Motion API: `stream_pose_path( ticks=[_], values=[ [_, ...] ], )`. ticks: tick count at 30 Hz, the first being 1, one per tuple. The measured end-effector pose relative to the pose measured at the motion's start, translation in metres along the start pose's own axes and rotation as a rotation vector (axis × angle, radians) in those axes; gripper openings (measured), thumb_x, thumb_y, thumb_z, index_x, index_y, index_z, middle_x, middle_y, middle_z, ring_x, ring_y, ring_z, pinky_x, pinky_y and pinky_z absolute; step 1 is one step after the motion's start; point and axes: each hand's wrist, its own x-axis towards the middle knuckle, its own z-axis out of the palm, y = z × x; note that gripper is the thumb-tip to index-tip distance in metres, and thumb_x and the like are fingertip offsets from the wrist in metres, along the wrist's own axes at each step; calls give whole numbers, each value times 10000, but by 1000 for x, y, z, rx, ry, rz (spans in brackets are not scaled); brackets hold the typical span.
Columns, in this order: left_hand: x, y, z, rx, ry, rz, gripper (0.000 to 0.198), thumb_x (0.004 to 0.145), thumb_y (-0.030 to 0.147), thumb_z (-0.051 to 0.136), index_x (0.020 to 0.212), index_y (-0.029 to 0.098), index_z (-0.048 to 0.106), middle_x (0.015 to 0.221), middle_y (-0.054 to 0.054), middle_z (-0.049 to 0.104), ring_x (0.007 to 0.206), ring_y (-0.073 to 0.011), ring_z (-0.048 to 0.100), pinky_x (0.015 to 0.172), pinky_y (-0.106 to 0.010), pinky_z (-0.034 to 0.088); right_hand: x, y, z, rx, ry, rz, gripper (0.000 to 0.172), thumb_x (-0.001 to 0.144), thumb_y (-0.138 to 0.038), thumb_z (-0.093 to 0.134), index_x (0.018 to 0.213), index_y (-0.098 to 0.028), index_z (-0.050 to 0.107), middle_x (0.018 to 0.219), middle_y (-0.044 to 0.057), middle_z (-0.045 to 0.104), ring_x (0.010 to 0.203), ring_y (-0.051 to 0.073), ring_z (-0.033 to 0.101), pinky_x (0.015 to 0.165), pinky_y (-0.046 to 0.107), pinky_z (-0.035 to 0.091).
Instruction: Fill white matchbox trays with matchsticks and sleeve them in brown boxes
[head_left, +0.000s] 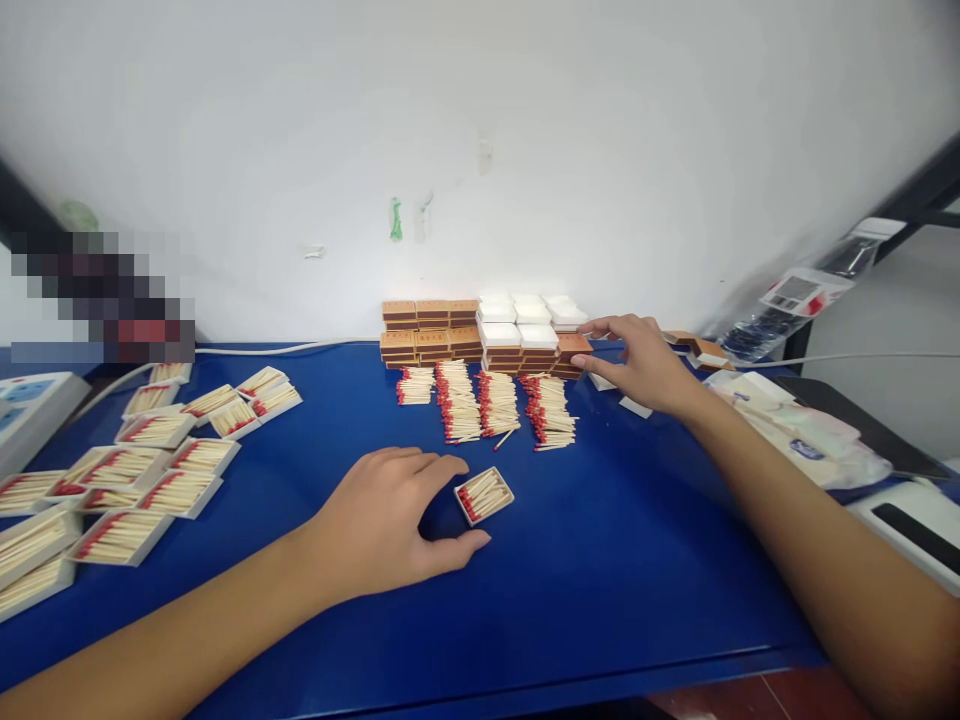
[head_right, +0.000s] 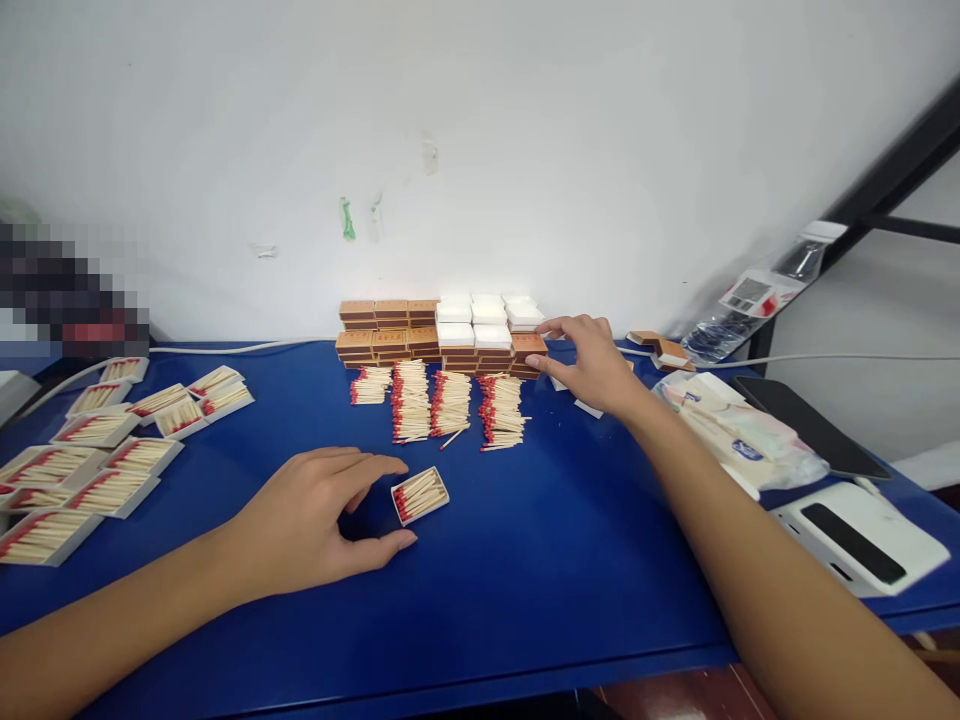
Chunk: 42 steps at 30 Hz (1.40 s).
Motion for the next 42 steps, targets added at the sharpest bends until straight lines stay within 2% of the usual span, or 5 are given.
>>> stream_pose_path(
  ticks=[16,20,23,29,42],
  values=[
    [0,-3,0,25,-28,-8,252,960,425,702,1068,201,741,735,13,680,650,-180,649,609,-311,477,1,-5,-13,3,-37,65,553,829,-771,676,1047,-265,726,1143,142,741,1170,414,579,945,584,513],
    [-1,-8,-3,21,49,14,234,959,386,702,1067,181,738,748,9,690,651,-175,639,596,-310,482,-7,-23,-40,7,-44,110,544,768,-751,771,996,-259,730,1007,121,741,912,342,658,752,475,531],
    [0,-11,-4,8,117,8,222,940,358,734,1067,175,736,789,7,717,674,-170,644,629,-311,508,-17,-57,-52,132,-126,112,560,734,-730,827,1041,-273,723,882,61,705,672,225,593,602,386,481],
    [2,-14,-4,1,198,-28,237,947,366,728,1084,173,745,843,-15,758,704,-173,655,671,-317,539,-34,-124,-35,339,-445,-131,421,794,-579,871,1026,-276,695,934,21,695,760,201,596,610,338,444],
    [1,-18,-2,-15,246,-50,307,952,398,732,1138,155,762,837,-55,756,719,-191,704,733,-336,600,-37,-129,-19,476,-406,-96,407,788,-544,888,1020,-265,703,903,15,675,717,179,589,595,317,455]
  ],
)
